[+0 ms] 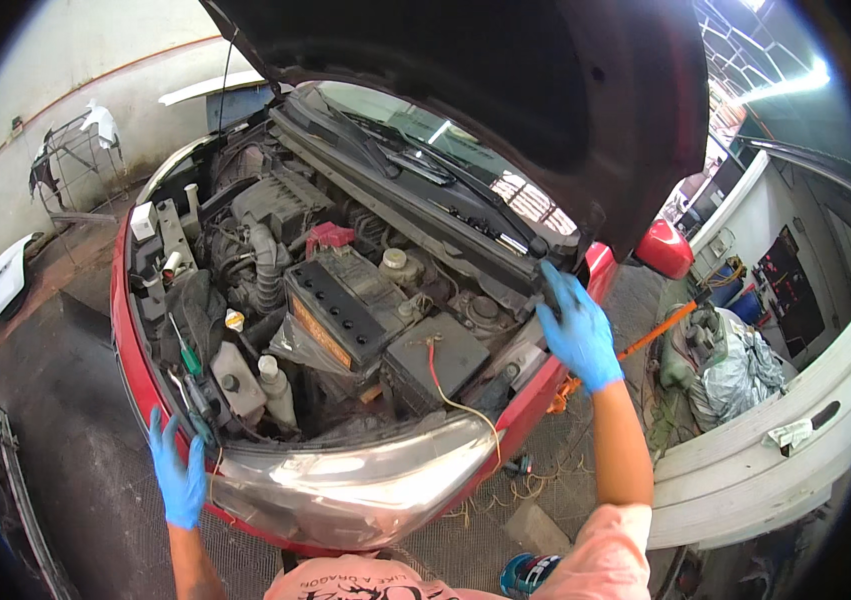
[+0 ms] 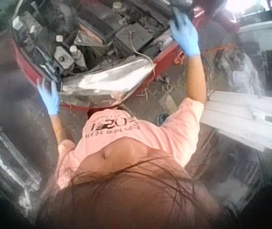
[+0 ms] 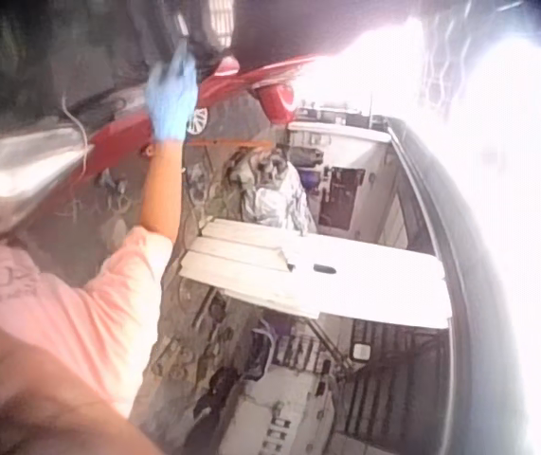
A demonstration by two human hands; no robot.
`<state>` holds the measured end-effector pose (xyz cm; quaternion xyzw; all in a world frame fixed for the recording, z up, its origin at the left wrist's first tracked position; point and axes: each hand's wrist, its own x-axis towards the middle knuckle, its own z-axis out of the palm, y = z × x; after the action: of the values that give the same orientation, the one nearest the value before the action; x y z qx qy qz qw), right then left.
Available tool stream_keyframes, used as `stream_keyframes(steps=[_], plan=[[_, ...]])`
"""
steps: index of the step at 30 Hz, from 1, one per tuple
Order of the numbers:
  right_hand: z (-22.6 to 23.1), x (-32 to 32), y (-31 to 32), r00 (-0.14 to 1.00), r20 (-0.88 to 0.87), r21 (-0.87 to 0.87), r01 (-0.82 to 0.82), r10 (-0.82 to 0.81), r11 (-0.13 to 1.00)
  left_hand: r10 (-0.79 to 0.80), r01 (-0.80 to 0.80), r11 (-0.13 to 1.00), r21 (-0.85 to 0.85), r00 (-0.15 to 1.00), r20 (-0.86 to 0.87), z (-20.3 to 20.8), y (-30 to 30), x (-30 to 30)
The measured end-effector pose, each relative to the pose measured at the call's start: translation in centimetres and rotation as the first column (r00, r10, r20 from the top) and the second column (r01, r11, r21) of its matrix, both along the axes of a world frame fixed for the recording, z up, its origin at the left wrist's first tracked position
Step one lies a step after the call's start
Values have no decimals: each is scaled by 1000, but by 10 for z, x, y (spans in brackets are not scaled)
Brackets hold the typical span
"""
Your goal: The person removes the old car battery from the engine bay, cleans the battery terminals with a wire brush, and installs a new battery. They then walk to a parts area, pick up a new oil filter and a floor mat, and return to the vehicle.
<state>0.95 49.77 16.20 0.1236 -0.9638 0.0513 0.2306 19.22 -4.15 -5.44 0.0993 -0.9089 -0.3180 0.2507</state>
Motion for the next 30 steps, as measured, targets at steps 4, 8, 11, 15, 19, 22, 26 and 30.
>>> stream_keyframes(steps=[4,8,11,15,19,22,26,30], plan=[[-25,-125,18,1000,14,119,1,-3,993,85,-77,987,139,995,-50,-10,12,33],[-37,-205,20,995,86,310,-70,45,948,194,-154,911,383,979,-68,-13,11,26],[-35,-240,11,979,183,430,-158,86,889,160,-145,978,148,982,-98,-3,-1,-10],[-60,-283,37,972,230,349,-44,-40,936,-6,5,1000,-6,991,-135,25,3,-91],[-43,-277,-3,963,255,363,-7,-92,932,-138,129,990,-58,968,-207,45,-1,-156],[-38,-278,-2,962,253,391,-3,-105,920,-218,204,976,-79,941,-260,49,-5,-200],[-34,-283,13,970,241,457,-114,1,882,-284,258,957,-130,924,-257,52,-3,-238],[-23,-272,7,975,221,490,-135,27,861,-360,349,933,-88,901,-243,32,1,-255]])
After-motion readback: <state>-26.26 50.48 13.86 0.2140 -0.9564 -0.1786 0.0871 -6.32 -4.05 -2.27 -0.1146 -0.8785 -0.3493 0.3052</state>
